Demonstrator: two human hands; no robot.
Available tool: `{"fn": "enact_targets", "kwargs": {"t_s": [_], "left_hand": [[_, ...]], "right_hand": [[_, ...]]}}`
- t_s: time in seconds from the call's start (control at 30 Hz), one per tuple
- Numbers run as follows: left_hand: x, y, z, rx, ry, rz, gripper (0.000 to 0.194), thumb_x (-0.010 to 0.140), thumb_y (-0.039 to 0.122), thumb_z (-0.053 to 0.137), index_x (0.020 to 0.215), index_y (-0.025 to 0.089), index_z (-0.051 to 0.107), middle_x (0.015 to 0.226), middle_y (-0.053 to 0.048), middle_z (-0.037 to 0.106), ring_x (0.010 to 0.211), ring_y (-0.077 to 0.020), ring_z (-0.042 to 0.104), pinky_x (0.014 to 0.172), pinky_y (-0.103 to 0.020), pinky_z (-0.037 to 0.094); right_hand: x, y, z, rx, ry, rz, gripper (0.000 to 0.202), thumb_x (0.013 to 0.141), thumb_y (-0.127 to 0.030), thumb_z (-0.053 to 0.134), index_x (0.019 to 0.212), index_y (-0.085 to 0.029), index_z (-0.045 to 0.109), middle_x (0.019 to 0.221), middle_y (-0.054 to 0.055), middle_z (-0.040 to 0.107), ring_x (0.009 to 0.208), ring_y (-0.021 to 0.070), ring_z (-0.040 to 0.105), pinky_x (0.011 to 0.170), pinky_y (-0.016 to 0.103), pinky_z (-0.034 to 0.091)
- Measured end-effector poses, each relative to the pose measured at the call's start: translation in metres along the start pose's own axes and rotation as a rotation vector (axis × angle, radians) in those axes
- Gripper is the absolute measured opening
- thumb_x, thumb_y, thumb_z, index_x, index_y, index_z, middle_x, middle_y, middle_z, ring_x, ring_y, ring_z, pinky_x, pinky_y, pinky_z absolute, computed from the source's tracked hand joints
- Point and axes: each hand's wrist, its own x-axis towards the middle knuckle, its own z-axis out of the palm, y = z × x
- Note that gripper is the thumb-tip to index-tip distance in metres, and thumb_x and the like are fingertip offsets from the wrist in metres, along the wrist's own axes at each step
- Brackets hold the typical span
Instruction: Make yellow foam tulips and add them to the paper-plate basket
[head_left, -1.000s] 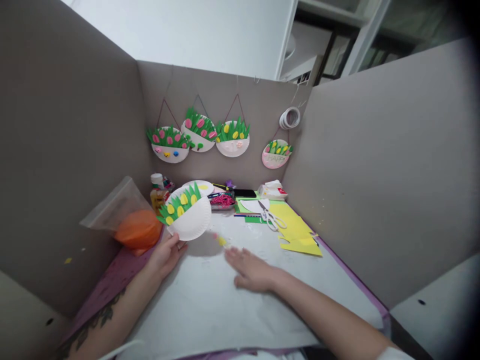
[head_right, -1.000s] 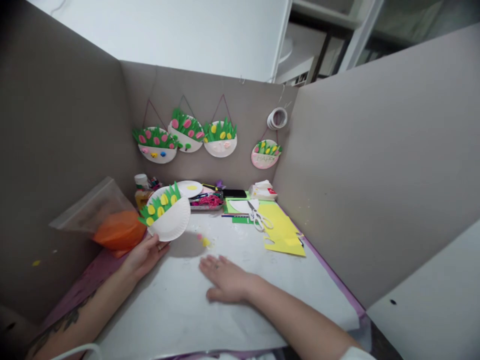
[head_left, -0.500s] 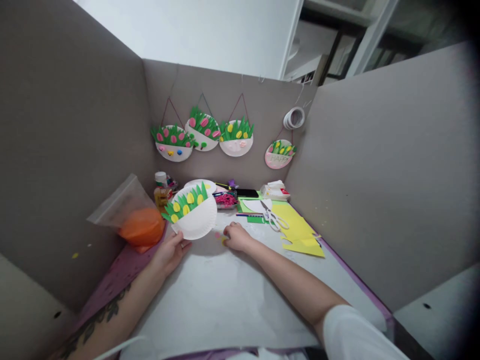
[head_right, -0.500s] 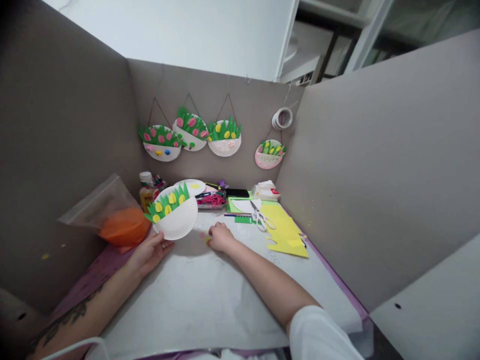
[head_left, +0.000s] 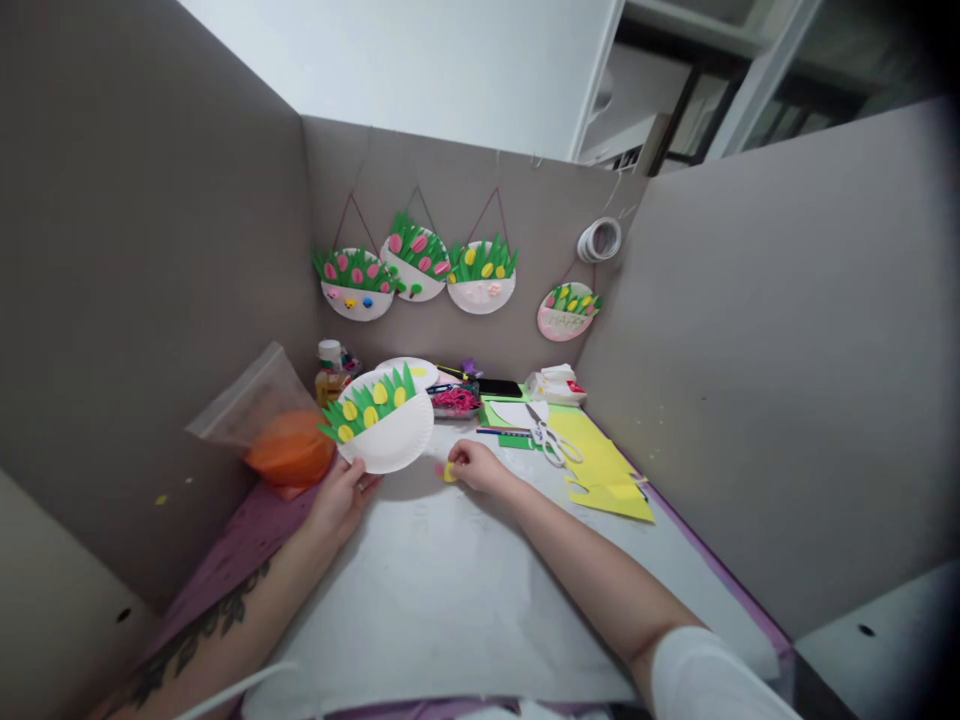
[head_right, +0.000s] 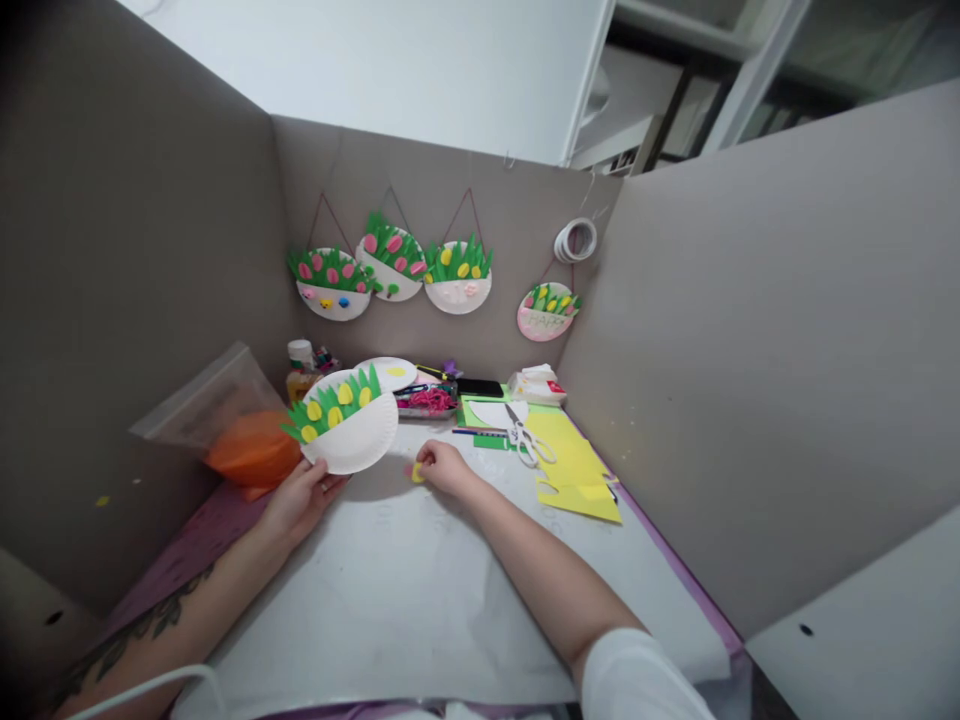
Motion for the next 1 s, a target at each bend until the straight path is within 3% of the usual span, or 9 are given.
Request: {"fn": "enact_targets", "kwargs": {"t_s": [0.13, 0.33, 0.63, 1.0], "left_hand": [[0.001, 0.0, 0.0, 0.005, 0.032, 0.005, 0.022, 0.08, 0.015, 0.053, 0.1, 0.023, 0.058, 0.097, -0.001, 0.066, 0.068, -0.0086, 0.061, 0.071, -0.025, 0.05], [0.0, 0.001, 0.001, 0.0, 0.042, -0.025, 0.021, 0.08, 0.014, 0.053, 0.099, 0.023, 0.058, 0.097, -0.001, 0.066, 0.071, -0.0096, 0.062, 0.073, -0.026, 0.05], [0.0, 0.0, 0.001, -0.007, 0.041, -0.034, 0.018, 0.079, 0.013, 0.054, 0.094, 0.022, 0.058, 0.096, -0.002, 0.067, 0.07, -0.0096, 0.062, 0.072, -0.026, 0.05], [0.0, 0.0, 0.0, 0.002, 0.049, -0.007, 0.017, 0.08, 0.014, 0.054, 0.095, 0.02, 0.058, 0.097, -0.003, 0.066, 0.067, -0.0087, 0.062, 0.067, -0.023, 0.05]], "right_hand": [[0.007, -0.005, -0.001, 0.03, -0.004, 0.032, 0.014, 0.069, -0.013, 0.055, 0.081, -0.015, 0.063, 0.071, 0.001, 0.063, 0.062, 0.0102, 0.054, 0.053, 0.017, 0.037], [0.014, -0.017, 0.008, -0.072, -0.056, 0.112, 0.021, 0.055, -0.009, 0.063, 0.075, -0.016, 0.066, 0.068, 0.003, 0.064, 0.059, 0.014, 0.056, 0.052, 0.021, 0.037], [0.024, -0.023, 0.011, -0.144, -0.134, 0.171, 0.021, 0.048, -0.01, 0.064, 0.067, -0.017, 0.063, 0.06, 0.003, 0.062, 0.057, 0.0181, 0.057, 0.051, 0.025, 0.039], [0.02, -0.021, 0.01, 0.108, -0.017, 0.136, 0.023, 0.048, -0.003, 0.061, 0.066, -0.016, 0.054, 0.058, -0.002, 0.056, 0.053, 0.0122, 0.051, 0.048, 0.021, 0.036]]}}
